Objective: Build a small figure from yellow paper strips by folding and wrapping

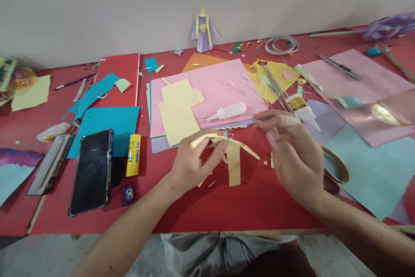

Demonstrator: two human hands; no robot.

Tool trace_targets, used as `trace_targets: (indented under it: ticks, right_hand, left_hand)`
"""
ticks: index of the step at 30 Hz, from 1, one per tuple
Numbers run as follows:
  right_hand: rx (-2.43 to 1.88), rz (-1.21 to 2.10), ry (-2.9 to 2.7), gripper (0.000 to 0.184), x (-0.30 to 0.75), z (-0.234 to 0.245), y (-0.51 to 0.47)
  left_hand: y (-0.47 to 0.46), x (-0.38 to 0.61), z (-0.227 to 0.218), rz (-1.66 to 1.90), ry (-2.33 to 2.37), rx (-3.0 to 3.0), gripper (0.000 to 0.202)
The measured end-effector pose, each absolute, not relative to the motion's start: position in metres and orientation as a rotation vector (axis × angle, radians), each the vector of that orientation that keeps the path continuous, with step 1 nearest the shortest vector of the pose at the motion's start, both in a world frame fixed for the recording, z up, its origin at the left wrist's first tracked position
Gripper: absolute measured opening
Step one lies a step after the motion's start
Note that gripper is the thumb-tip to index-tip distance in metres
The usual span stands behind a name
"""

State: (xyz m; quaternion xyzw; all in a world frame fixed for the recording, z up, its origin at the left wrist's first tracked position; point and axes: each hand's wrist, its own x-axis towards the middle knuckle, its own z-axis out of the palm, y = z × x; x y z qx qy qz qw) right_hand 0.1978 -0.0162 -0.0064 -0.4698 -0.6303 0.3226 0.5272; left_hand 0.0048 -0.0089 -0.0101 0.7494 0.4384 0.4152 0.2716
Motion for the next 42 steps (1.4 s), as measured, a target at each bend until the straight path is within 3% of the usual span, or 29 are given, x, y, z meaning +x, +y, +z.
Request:
trace_targets:
  ticks: [5, 10, 15, 17, 21, 26, 31, 42]
  right_hand:
    - [-1.205, 1.095, -1.691, 0.012, 0.193, -0.007, -0.011]
    - [-1.181, 1.307, -1.573, 0.033, 0.196, -0.007, -0.012]
    - [-0.940, 1.679, -1.297, 0.019, 0.197, -0.010, -0.008]
    - [-0.884, 1.722, -1.346, 0.024, 0.196, -0.009, -0.008]
    - [-0.891, 1.628, -1.468, 0.035, 0.192, -0.008, -0.012]
    - [-1.127, 1.431, -1.506, 0.014, 0.189, -0.012, -0.014]
    - [-1.208, 1.188, -1.483, 0.008, 0.197, -0.013, -0.007]
    - [-1.016, 0.785, -1.499, 0.019, 0.204, -0.009, -0.011]
  left_hand:
    - [-0.011, 0.007, -0.006, 1.062, 1.036, 2.054, 0.005]
    - [-0.007, 0.005, -0.006, 0.976, 1.166, 1.677, 0.015]
    - [-0.002, 0.005, -0.014, 0.964, 1.149, 1.287, 0.026]
    - [-0.002, 0.005, -0.015, 0.979, 1.150, 1.235, 0.025]
    - [-0.004, 0.005, -0.013, 0.980, 1.201, 1.271, 0.021]
    - [-0.006, 0.005, -0.013, 0.998, 1.160, 1.269, 0.024]
    - [-0.004, 0.004, -0.013, 0.950, 1.072, 1.202, 0.025]
    - [-0.001, 0.008, -0.014, 0.879, 1.122, 1.151, 0.027]
